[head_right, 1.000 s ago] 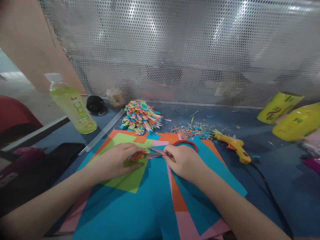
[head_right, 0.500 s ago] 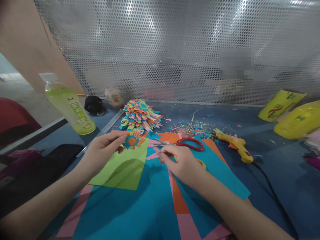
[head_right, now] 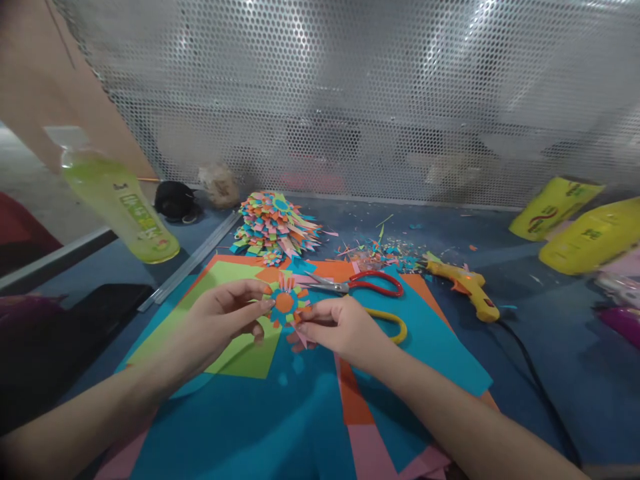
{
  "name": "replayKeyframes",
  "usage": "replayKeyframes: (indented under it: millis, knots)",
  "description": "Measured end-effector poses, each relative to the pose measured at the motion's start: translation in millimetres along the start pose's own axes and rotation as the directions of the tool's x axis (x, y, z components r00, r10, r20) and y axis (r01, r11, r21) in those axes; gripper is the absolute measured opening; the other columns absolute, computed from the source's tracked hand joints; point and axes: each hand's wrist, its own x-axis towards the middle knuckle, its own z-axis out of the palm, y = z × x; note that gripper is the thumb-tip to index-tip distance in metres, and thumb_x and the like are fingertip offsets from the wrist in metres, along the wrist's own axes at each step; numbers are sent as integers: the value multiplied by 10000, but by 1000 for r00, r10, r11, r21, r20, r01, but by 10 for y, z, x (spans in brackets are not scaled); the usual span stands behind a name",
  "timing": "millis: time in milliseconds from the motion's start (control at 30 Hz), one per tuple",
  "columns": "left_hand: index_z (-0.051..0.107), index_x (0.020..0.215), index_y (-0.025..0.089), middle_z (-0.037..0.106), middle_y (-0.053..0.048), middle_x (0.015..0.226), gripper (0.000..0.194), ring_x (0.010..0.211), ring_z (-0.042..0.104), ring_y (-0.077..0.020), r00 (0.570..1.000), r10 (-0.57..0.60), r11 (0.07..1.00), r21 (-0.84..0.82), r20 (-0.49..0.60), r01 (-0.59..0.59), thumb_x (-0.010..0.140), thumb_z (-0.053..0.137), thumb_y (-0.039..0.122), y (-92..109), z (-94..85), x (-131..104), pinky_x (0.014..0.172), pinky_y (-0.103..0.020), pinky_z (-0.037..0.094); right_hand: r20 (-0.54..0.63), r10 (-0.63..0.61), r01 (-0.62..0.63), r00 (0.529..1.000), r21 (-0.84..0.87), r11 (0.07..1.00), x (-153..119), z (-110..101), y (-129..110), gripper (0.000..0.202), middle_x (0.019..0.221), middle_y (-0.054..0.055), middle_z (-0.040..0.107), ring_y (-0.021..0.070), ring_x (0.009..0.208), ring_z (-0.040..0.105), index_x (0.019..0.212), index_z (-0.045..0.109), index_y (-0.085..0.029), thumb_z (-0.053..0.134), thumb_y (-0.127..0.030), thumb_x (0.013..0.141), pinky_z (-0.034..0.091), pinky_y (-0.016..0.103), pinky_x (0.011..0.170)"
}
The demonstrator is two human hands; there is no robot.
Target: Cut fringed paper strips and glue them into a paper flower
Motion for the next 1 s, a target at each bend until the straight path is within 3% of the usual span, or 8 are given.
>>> replayKeyframes:
  millis: [200, 433, 567, 733, 867, 1000]
  knots:
    - [609, 782, 156, 620, 35, 673, 158, 554, 558, -75, 999, -31, 999, 10, -35, 31, 665, 703, 206, 0, -5, 16, 446, -173, 501, 8, 43, -44, 999, 69, 997, -14, 10, -40, 326, 533, -16, 573, 176, 663, 644, 606, 630, -141, 756, -438, 566, 503, 309, 675]
    - [553, 801, 160, 605, 41, 645, 239, 555, 558, -81, 999, -11, 997, 72, -44, 15, 646, 718, 239, -1, -14, 28, 484, -189, 501, 8, 36, -36, 999, 93, 995, -24, -9, -39, 329, 596, 14, 619, 194, 687, 657, 673, 655, -138, 749, -441, 588, 502, 315, 655]
    - [559, 893, 162, 650, 17, 699, 327, 571, 571, -95, 999, -44, 992, 121, 27, 40, 625, 732, 234, -45, -11, 33, 479, -192, 487, 6, 8, -8, 1000, 95, 995, -37, -28, -76, 281, 555, -16, 573, 173, 668, 656, 595, 624, -144, 742, -397, 617, 503, 294, 669]
    - [636, 777, 125, 660, -20, 727, 214, 566, 559, -89, 987, -130, 969, 220, 90, 108, 656, 710, 285, -40, -15, 16, 495, -192, 470, 3, -7, 7, 1000, 82, 997, -35, -25, -112, 265, 560, -18, 580, 151, 626, 641, 642, 639, -138, 740, -382, 624, 509, 290, 669]
    - [655, 804, 142, 669, -38, 796, 225, 673, 605, -122, 985, -131, 980, 166, 115, 111, 718, 656, 351, -22, -40, 21, 503, -184, 461, -10, -11, 12, 1000, 65, 998, -35, -39, -131, 254, 565, -20, 576, 150, 635, 639, 629, 634, -141, 722, -378, 652, 515, 301, 699]
    - [644, 795, 144, 648, -16, 747, 171, 641, 585, -102, 984, -121, 987, 123, 134, 105, 716, 663, 295, -21, -31, 22, 502, -177, 459, -24, 8, -7, 1000, 62, 998, -29, -77, -102, 233, 610, -4, 628, 160, 640, 658, 727, 649, -142, 712, -358, 663, 518, 297, 665]
